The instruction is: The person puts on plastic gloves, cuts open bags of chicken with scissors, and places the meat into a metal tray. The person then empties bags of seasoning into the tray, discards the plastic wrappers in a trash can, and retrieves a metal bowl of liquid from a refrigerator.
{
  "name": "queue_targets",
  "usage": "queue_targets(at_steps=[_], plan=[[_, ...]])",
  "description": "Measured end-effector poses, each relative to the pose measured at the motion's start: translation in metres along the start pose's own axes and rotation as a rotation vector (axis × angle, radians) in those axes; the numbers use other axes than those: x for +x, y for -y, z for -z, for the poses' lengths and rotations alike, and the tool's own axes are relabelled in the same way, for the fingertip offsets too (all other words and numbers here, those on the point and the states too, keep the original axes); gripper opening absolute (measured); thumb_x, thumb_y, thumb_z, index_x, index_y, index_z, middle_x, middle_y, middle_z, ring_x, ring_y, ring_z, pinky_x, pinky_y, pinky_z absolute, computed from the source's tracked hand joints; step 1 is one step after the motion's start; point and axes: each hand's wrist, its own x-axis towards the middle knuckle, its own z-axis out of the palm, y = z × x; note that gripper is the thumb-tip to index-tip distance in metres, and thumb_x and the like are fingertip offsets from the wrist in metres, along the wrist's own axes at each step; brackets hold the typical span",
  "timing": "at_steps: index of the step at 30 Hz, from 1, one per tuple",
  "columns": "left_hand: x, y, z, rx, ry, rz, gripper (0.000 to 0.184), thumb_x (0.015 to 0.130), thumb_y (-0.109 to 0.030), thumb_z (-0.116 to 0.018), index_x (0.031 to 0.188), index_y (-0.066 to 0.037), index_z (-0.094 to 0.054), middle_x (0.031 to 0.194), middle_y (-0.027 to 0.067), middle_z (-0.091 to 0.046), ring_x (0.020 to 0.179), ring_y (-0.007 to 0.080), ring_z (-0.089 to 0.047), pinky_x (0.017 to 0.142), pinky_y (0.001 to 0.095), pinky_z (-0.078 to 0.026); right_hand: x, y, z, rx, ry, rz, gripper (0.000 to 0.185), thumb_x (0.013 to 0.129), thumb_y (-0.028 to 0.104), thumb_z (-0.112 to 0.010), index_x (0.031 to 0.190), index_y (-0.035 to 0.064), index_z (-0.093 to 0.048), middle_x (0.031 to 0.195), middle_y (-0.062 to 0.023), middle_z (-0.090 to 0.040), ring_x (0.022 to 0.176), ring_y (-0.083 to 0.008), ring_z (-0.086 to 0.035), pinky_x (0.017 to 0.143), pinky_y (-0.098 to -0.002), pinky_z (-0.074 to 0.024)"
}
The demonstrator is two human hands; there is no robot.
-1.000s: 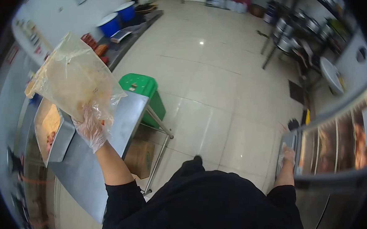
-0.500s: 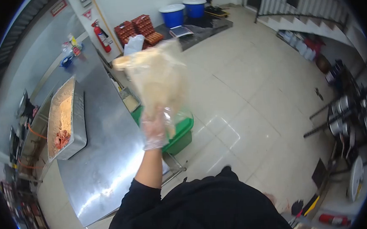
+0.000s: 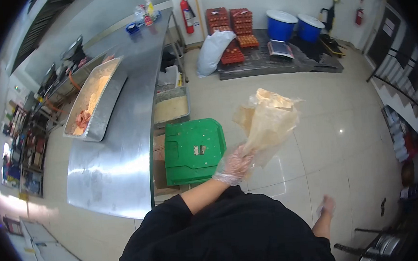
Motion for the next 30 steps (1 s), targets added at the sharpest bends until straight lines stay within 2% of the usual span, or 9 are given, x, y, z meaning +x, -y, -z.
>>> queue_targets(at_steps=[1,3,6,11,13,16,22,25,30], plan=[[0.0,0.017,-0.004,0.038,-0.008,-0.023,0.029,0.084,-0.019,-0.055,0.107,-0.003,-0.05,0.096,0.0052,-0.056,0.085,0.0121,-0.05,0.075,0.0266,-0.041,0.043,0.014,-0.011,-0.35,-0.09,0.474,0.034,0.08,0.032,-0.049,0.093,0.0018,-0.059,0.093,-0.0148,-0.057,0.091,-0.0271,-0.053,0.076,-0.0404,-0.0412],[0.007,0.013,-0.014,0.048,-0.068,-0.004,0.028,0.084,-0.018,-0.055,0.107,-0.003,-0.049,0.094,0.0052,-0.056,0.084,0.0141,-0.05,0.074,0.0269,-0.042,0.001,0.143,0.052,0.448,0.189,0.166,0.027,0.081,0.029,-0.048,0.081,0.0037,-0.057,0.081,-0.0154,-0.057,0.072,-0.0285,-0.054,0.065,-0.0419,-0.0418],[0.031,0.047,-0.029,0.523,-0.193,-0.406,0.028,0.084,-0.017,-0.054,0.109,-0.004,-0.048,0.093,0.0056,-0.056,0.083,0.0177,-0.051,0.074,0.028,-0.042,0.004,0.178,0.03,0.476,0.299,0.136,0.018,0.078,0.023,-0.05,0.076,0.0065,-0.057,0.079,-0.0128,-0.057,0.073,-0.0258,-0.055,0.065,-0.0403,-0.0423],[0.054,0.062,-0.043,0.225,-0.072,0.012,0.029,0.085,-0.024,-0.051,0.109,-0.009,-0.05,0.091,0.0084,-0.057,0.081,0.0227,-0.053,0.072,0.0314,-0.042,0.056,0.004,-0.114,-0.257,0.324,0.648,0.043,0.078,0.037,-0.048,0.099,0.0,-0.057,0.088,-0.018,-0.06,0.086,-0.0361,-0.055,0.077,-0.0429,-0.0413],[0.057,0.064,-0.046,0.319,-0.076,0.052,0.031,0.085,-0.03,-0.05,0.108,-0.01,-0.051,0.09,0.0099,-0.057,0.079,0.0232,-0.054,0.071,0.0326,-0.043,-0.014,0.058,-0.052,-0.427,0.648,0.017,0.043,0.078,0.037,-0.051,0.099,0.0001,-0.058,0.089,-0.0157,-0.06,0.086,-0.0296,-0.056,0.076,-0.0391,-0.0421],[0.058,0.083,-0.05,0.299,-0.119,0.023,0.03,0.079,-0.021,-0.051,0.108,-0.011,-0.051,0.088,0.0149,-0.057,0.078,0.0325,-0.055,0.067,0.0406,-0.044,-0.037,0.001,-0.017,0.306,0.791,0.311,0.04,0.077,0.035,-0.053,0.095,0.0006,-0.06,0.086,-0.0129,-0.06,0.08,-0.024,-0.056,0.072,-0.035,-0.0427],[0.069,0.099,-0.027,0.78,0.023,0.045,0.019,0.078,-0.011,-0.043,0.091,-0.008,-0.057,0.08,0.0151,-0.06,0.072,0.0339,-0.058,0.064,0.0415,-0.046,-0.034,0.067,0.013,0.015,0.475,-0.381,0.043,0.077,0.04,-0.055,0.093,0.0004,-0.061,0.084,-0.0128,-0.06,0.076,-0.0239,-0.056,0.069,-0.0342,-0.0424],[0.074,0.136,0.004,1.082,-0.096,0.233,0.018,0.08,-0.013,-0.042,0.088,-0.007,-0.056,0.078,0.0156,-0.06,0.07,0.0321,-0.06,0.061,0.0425,-0.048,-0.023,0.051,-0.001,-0.077,0.506,-0.21,0.045,0.078,0.041,-0.053,0.094,0.0,-0.061,0.087,-0.0145,-0.06,0.079,-0.0262,-0.057,0.07,-0.0371,-0.0419],[0.046,0.165,0.081,1.056,-0.492,0.693,0.025,0.076,-0.019,-0.048,0.096,-0.008,-0.06,0.09,0.0172,-0.06,0.081,0.0323,-0.06,0.068,0.0423,-0.048,-0.01,0.035,-0.023,-0.271,0.557,-0.435,0.045,0.078,0.043,-0.051,0.09,0.0004,-0.061,0.087,-0.0149,-0.061,0.082,-0.0286,-0.058,0.07,-0.0398,-0.0414]])
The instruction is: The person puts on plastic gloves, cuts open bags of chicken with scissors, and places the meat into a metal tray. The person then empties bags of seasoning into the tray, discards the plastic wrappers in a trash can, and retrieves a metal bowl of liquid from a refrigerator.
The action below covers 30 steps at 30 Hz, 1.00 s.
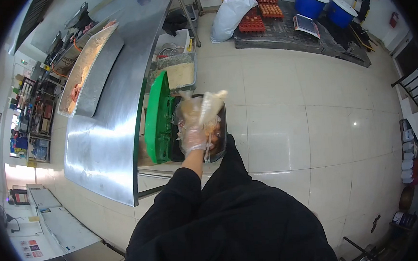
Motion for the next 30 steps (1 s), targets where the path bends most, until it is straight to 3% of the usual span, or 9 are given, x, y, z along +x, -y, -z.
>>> queue_targets(at_steps=[7,9,11,13,16,19,24,29,30], plan=[[0.048,0.106,-0.088,-0.092,0.333,0.404,0.04,0.078,-0.036,-0.049,0.108,-0.011,-0.055,0.111,0.0162,-0.053,0.099,0.0312,-0.054,0.081,0.04,-0.044,0.025,-0.018,0.035,-0.083,-0.013,0.061,0.034,0.079,0.037,-0.052,0.083,0.0053,-0.061,0.082,-0.0119,-0.061,0.077,-0.0263,-0.059,0.066,-0.0354,-0.0426],[0.055,0.107,-0.107,0.064,0.383,0.283,0.044,0.077,-0.04,-0.048,0.11,-0.012,-0.053,0.115,0.0156,-0.051,0.103,0.0308,-0.051,0.085,0.04,-0.042,0.068,-0.056,0.038,-0.728,-0.303,0.667,0.031,0.079,0.035,-0.053,0.082,0.0048,-0.06,0.079,-0.0109,-0.06,0.073,-0.0254,-0.059,0.064,-0.035,-0.0428],[0.047,0.084,-0.091,0.098,0.525,0.271,0.046,0.077,-0.042,-0.048,0.112,-0.014,-0.053,0.116,0.0151,-0.05,0.107,0.0306,-0.049,0.087,0.0401,-0.04,0.076,-0.066,0.052,-0.828,-0.325,0.792,0.029,0.077,0.033,-0.054,0.083,0.0047,-0.059,0.076,-0.0106,-0.059,0.069,-0.0247,-0.058,0.062,-0.0352,-0.0431],[0.05,0.074,-0.098,0.068,0.625,0.216,0.052,0.073,-0.048,-0.052,0.114,-0.015,-0.052,0.118,0.0125,-0.049,0.109,0.0307,-0.047,0.088,0.0397,-0.039,0.052,-0.051,0.089,-0.363,-0.099,0.452,0.028,0.076,0.032,-0.056,0.084,0.0049,-0.058,0.072,-0.011,-0.058,0.065,-0.0242,-0.057,0.061,-0.036,-0.0436],[0.038,0.054,-0.075,0.162,0.635,0.104,0.055,0.072,-0.049,-0.053,0.115,-0.015,-0.052,0.117,0.0115,-0.05,0.108,0.0301,-0.048,0.088,0.0393,-0.039,0.086,-0.049,0.103,-0.879,-0.083,0.728,0.031,0.072,0.031,-0.059,0.087,0.0041,-0.057,0.069,-0.0119,-0.056,0.061,-0.0221,-0.053,0.059,-0.0374,-0.0438],[0.004,0.024,-0.017,0.095,0.355,0.344,0.062,0.07,-0.059,-0.048,0.112,-0.014,-0.054,0.113,0.0128,-0.053,0.104,0.0294,-0.05,0.085,0.0385,-0.041,0.061,-0.019,0.1,-0.354,-0.045,0.468,0.034,0.072,0.034,-0.058,0.086,0.003,-0.057,0.07,-0.0135,-0.056,0.065,-0.0235,-0.056,0.062,-0.0382,-0.0445],[-0.041,0.054,-0.043,0.103,-0.255,-0.069,0.063,0.073,-0.059,-0.046,0.115,-0.013,-0.05,0.106,0.0146,-0.056,0.1,0.0288,-0.052,0.084,0.0364,-0.041,0.03,0.013,0.059,-0.198,-0.101,0.449,0.039,0.073,0.038,-0.058,0.087,0.0021,-0.056,0.079,-0.0149,-0.059,0.075,-0.0266,-0.058,0.066,-0.039,-0.0446],[-0.124,0.059,0.02,0.012,0.162,-0.283,0.044,0.076,-0.034,-0.054,0.114,-0.013,-0.049,0.106,0.0118,-0.053,0.09,0.0311,-0.054,0.077,0.0384,-0.043,0.06,0.072,0.027,-0.093,0.047,0.358,0.044,0.071,0.034,-0.061,0.102,0.0035,-0.056,0.095,-0.0117,-0.06,0.09,-0.0246,-0.057,0.077,-0.0359,-0.0441],[-0.141,0.105,-0.016,0.126,0.215,-0.392,0.038,0.076,-0.029,-0.053,0.11,-0.011,-0.052,0.099,0.0096,-0.055,0.085,0.0317,-0.055,0.072,0.038,-0.044,0.059,0.09,0.025,-0.512,0.007,0.634,0.044,0.07,0.033,-0.061,0.103,0.0045,-0.056,0.097,-0.0104,-0.06,0.092,-0.0234,-0.057,0.079,-0.035,-0.0441]])
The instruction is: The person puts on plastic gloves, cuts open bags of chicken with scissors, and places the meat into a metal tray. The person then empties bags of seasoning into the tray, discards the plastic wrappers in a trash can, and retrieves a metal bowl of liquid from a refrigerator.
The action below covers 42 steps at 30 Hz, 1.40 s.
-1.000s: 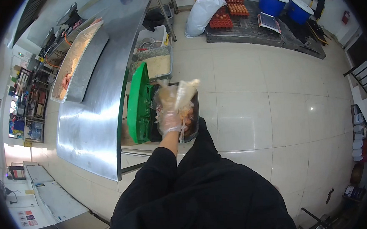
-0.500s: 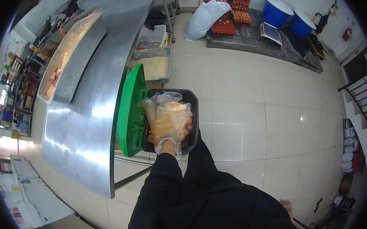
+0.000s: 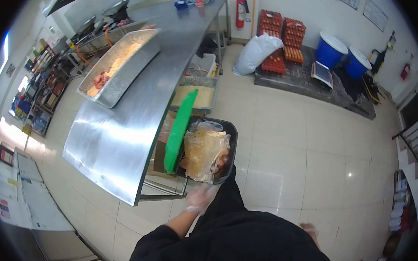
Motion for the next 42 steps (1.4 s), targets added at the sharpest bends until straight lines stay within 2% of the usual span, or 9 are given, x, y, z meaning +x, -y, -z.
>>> queue_targets(at_steps=[1,2,5,11,19,25,34,37,42], plan=[[-0.036,0.031,-0.024,0.132,-0.189,-0.189,0.026,0.076,-0.02,-0.05,0.1,-0.011,-0.057,0.089,0.0058,-0.058,0.079,0.0306,-0.055,0.065,0.0372,-0.044,0.007,0.018,0.012,-0.436,0.067,0.25,0.043,0.07,0.032,-0.062,0.103,0.0054,-0.056,0.099,-0.0091,-0.06,0.094,-0.0223,-0.056,0.08,-0.0342,-0.044],[-0.065,0.067,-0.059,-0.184,0.025,0.346,0.023,0.075,-0.015,-0.049,0.095,-0.01,-0.059,0.088,0.0088,-0.058,0.08,0.0282,-0.056,0.067,0.0374,-0.045,0.014,0.036,0.024,-0.854,0.024,0.53,0.043,0.069,0.031,-0.062,0.104,0.0064,-0.055,0.101,-0.0078,-0.06,0.096,-0.0211,-0.055,0.082,-0.0333,-0.044],[-0.204,0.199,-0.142,0.206,0.624,0.697,0.025,0.082,-0.016,-0.044,0.097,-0.009,-0.061,0.107,0.01,-0.057,0.1,0.0238,-0.054,0.081,0.0364,-0.044,0.171,0.006,-0.048,-0.184,-0.075,0.577,0.04,0.068,0.028,-0.063,0.101,0.0076,-0.056,0.105,-0.0043,-0.059,0.101,-0.0178,-0.053,0.086,-0.0327,-0.0433],[-0.355,0.158,-0.055,-0.283,0.957,1.499,0.04,0.083,-0.036,-0.043,0.115,-0.014,-0.051,0.122,0.008,-0.048,0.112,0.0235,-0.046,0.092,0.0374,-0.036,-0.026,0.228,0.073,-0.004,-0.246,0.206,0.041,0.073,0.038,-0.058,0.096,0.0043,-0.06,0.093,-0.0148,-0.061,0.089,-0.0288,-0.058,0.078,-0.0374,-0.0445],[-0.294,0.136,-0.018,-0.606,-0.024,1.728,0.063,0.076,-0.053,-0.047,0.123,-0.012,-0.042,0.121,0.0132,-0.048,0.112,0.0271,-0.045,0.092,0.0365,-0.037,-0.022,0.251,0.06,-0.494,-0.421,0.397,0.026,0.08,0.024,-0.05,0.097,0.0077,-0.062,0.103,-0.0113,-0.059,0.094,-0.0234,-0.058,0.078,-0.0349,-0.0468],[-0.369,0.145,-0.083,-0.571,-0.007,1.039,0.068,0.072,-0.048,-0.055,0.126,-0.01,-0.037,0.119,0.0186,-0.047,0.111,0.031,-0.045,0.092,0.0363,-0.037,-0.022,0.288,-0.037,-0.724,-0.208,0.419,0.025,0.08,0.022,-0.049,0.098,0.0098,-0.062,0.105,-0.0078,-0.059,0.096,-0.0216,-0.057,0.08,-0.0347,-0.0457],[-0.706,0.138,-0.192,-0.955,0.341,1.827,0.069,0.079,-0.049,-0.044,0.126,0.0,-0.033,0.126,0.0186,-0.041,0.12,0.027,-0.036,0.096,0.0301,-0.032,-0.26,0.401,-0.253,-0.81,0.129,0.744,0.053,0.074,0.047,-0.053,0.105,0.0038,-0.057,0.105,-0.0137,-0.058,0.095,-0.0268,-0.056,0.083,-0.0372,-0.0409],[-0.738,0.21,-0.191,-0.98,-0.235,2.076,0.071,0.079,-0.051,-0.043,0.13,-0.004,-0.028,0.129,0.018,-0.037,0.121,0.0278,-0.035,0.096,0.0327,-0.031,-0.234,0.43,-0.267,-0.946,0.211,0.83,0.053,0.076,0.046,-0.052,0.109,0.005,-0.055,0.111,-0.0133,-0.055,0.101,-0.0274,-0.052,0.086,-0.0375,-0.039],[-0.74,0.379,-0.134,-1.091,-0.838,1.804,0.067,0.078,-0.047,-0.046,0.128,-0.006,-0.033,0.13,0.0174,-0.035,0.119,0.0313,-0.036,0.098,0.0383,-0.027,-0.195,0.496,-0.309,-0.785,-0.014,0.785,0.047,0.076,0.042,-0.056,0.103,0.0039,-0.059,0.111,-0.0131,-0.055,0.106,-0.0265,-0.05,0.086,-0.0359,-0.039]])
